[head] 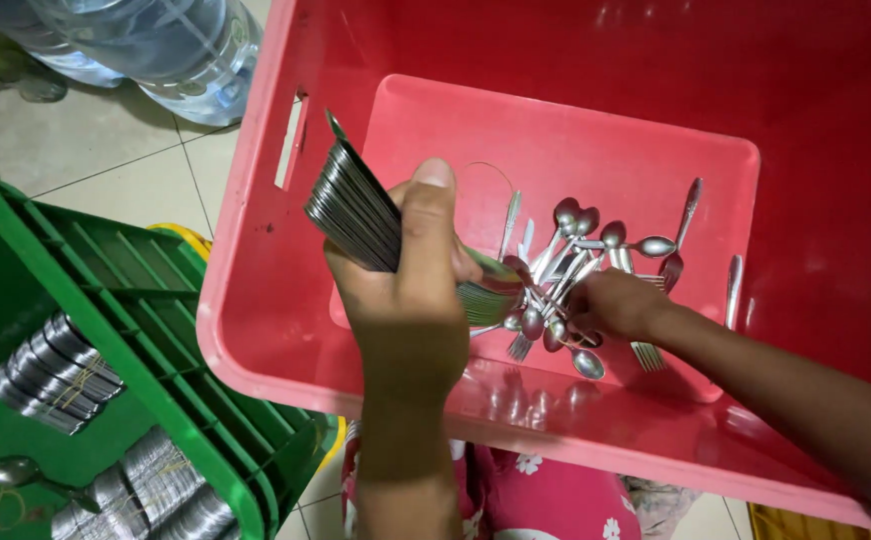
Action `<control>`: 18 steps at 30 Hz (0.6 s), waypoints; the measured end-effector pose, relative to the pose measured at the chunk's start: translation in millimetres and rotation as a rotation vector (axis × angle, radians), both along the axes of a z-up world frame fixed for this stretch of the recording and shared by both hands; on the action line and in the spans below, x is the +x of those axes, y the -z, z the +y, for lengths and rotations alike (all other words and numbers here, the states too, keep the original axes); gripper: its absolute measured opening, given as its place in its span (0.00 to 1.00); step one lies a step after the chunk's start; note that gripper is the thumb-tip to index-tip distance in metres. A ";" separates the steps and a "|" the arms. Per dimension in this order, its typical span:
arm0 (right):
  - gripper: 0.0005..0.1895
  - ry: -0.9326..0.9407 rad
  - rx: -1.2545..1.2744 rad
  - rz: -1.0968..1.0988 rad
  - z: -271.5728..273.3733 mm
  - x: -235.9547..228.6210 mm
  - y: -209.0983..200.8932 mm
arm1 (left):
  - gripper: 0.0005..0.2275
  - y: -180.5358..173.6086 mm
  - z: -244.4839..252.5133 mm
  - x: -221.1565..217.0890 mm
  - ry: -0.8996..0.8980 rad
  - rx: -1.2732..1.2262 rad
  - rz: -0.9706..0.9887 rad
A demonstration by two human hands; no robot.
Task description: The person organizes metal cutlery by separating spoons and forks from a mixed pile in a pink bin. They gather spoons into a stack, secure them with a rubber band, and place the bundle into a green bin. The person then gathers forks into a stack and places them into the green bin.
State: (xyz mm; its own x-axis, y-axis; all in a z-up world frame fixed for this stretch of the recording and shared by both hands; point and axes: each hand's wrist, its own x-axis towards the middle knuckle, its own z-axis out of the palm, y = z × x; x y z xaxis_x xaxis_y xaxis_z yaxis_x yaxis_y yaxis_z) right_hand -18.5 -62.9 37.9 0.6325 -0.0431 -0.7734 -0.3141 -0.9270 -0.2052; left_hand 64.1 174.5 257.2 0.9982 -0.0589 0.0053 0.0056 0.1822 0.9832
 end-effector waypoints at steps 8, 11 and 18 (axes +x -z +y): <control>0.09 0.233 0.232 -0.379 -12.1 -2.3 -74.4 | 0.08 2.3 -2.6 -2.6 0.042 0.005 -0.028; 0.07 0.510 0.606 -0.559 -23.4 -10.0 -101.6 | 0.12 -6.2 -3.1 -3.7 0.095 0.183 0.021; 0.03 0.596 0.928 -0.826 -16.4 -15.1 -174.4 | 0.20 -9.2 -21.1 -1.3 0.398 0.581 0.000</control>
State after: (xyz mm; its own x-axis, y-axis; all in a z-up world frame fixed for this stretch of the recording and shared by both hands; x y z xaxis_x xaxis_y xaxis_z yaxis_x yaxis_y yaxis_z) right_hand -33.6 -79.3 212.3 0.9860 -0.1466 -0.0796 -0.0974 -0.1184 -0.9882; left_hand 62.8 153.4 266.4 0.9005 -0.4126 -0.1375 -0.0372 -0.3880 0.9209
